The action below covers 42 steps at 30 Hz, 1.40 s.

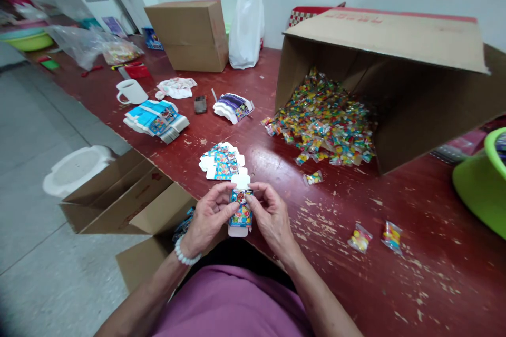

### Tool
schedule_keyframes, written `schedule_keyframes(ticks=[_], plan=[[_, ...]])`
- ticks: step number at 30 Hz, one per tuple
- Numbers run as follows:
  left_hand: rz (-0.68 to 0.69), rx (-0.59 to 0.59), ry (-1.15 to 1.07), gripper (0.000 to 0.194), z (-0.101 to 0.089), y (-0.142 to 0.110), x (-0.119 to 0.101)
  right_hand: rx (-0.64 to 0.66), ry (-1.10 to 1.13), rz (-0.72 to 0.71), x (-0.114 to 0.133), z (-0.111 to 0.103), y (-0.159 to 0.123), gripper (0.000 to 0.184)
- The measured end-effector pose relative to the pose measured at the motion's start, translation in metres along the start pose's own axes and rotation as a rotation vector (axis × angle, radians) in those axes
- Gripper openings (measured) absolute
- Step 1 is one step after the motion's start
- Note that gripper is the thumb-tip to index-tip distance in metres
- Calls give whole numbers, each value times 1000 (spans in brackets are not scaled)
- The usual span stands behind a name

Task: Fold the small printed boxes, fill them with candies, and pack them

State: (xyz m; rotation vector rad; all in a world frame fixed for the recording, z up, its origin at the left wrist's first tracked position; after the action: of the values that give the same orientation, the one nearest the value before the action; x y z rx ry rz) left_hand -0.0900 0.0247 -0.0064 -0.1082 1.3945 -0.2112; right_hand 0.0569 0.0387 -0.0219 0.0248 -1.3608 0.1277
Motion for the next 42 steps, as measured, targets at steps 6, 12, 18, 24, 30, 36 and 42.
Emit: schedule_keyframes(ticks=[6, 12, 18, 24, 30, 36, 42], plan=[[-75, 66, 14, 23, -2, 5, -2, 65, -88, 171, -2, -10, 9, 31], [-59, 92, -12, 24, 0, 7, 3, 66, 17, 130, 12, -12, 19, 39], [-45, -26, -168, 38, 0, 4, 3, 132, -124, 46, 18, -10, 17, 24], [-295, 150, -362, 49, 13, 0, 12, 120, -159, -46, 14, -10, 11, 20], [-352, 105, -300, 61, 12, 7, 17, 220, -365, -142, 25, -7, 9, 24], [-307, 126, -214, 66, 17, 10, 10, 208, -297, 6, 27, -7, 19, 26], [-297, 140, -143, 69, 18, 7, 8, 174, -208, 74, 34, -9, 20, 24]])
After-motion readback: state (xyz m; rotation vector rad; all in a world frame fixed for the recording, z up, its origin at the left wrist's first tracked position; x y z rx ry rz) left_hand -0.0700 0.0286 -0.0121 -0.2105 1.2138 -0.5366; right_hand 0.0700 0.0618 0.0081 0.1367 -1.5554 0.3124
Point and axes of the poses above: each hand's wrist, its own y-axis towards the middle knuckle, its own z-axis out of the palm, x = y × z, the point moved 4 cm from there along y, towards the middle knuckle, and after that the axes turned 1 degree about -z, right-handed, at the moved point
